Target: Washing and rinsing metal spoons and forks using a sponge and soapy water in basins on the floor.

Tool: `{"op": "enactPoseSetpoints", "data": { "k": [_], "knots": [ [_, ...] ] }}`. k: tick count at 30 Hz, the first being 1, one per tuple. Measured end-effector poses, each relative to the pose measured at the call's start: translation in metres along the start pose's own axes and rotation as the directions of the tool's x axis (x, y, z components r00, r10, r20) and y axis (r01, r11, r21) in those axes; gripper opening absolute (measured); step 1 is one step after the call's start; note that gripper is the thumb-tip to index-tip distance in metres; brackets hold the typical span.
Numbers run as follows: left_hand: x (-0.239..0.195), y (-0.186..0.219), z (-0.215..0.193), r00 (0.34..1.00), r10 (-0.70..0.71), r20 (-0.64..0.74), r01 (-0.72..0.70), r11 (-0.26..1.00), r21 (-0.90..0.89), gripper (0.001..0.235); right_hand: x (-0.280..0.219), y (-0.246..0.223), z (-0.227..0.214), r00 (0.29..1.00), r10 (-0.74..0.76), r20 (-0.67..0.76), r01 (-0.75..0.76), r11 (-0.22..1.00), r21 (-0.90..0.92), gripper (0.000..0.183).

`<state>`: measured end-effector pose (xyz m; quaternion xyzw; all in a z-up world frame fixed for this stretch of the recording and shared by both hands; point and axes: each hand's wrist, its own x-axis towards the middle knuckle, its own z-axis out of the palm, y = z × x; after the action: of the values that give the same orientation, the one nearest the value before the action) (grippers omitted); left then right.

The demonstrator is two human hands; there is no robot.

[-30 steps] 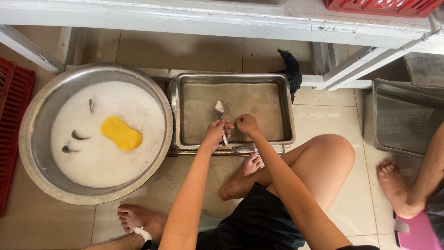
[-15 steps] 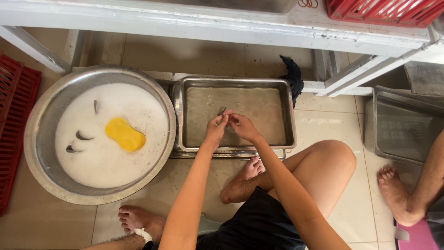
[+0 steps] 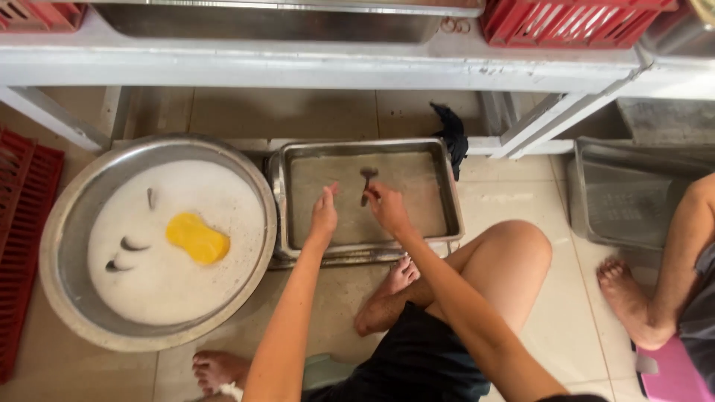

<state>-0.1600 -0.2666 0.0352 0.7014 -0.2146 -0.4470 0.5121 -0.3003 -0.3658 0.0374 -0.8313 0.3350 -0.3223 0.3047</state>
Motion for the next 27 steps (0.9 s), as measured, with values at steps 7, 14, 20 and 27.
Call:
{"op": "enactPoseSetpoints", "data": {
  "k": [7,14,20,27],
  "knots": [
    [0.014,-0.042,-0.036,0.99,-0.062,-0.126,0.074,0.993,0.092,0.051,0.049,-0.091,-0.075,0.938,-0.039,-0.346,0.064,0.996,0.061,0.012],
    [-0.04,0.019,-0.072,0.991,-0.011,-0.13,0.001,0.997,-0.076,0.039,0.146,-0.156,-0.176,0.788,-0.43,-0.441,0.391,0.902,-0.183,0.028],
    [-0.087,0.087,-0.126,0.993,0.113,-0.032,-0.111,0.992,0.066,0.033,0.292,-0.074,-0.196,0.859,-0.44,-0.262,0.246,0.803,-0.543,0.051],
    [-0.171,0.12,-0.203,0.993,0.058,-0.098,-0.027,0.956,0.292,0.038,0.399,-0.004,-0.188,0.957,-0.29,0.028,0.187,0.537,-0.822,0.015]
  ]
}}
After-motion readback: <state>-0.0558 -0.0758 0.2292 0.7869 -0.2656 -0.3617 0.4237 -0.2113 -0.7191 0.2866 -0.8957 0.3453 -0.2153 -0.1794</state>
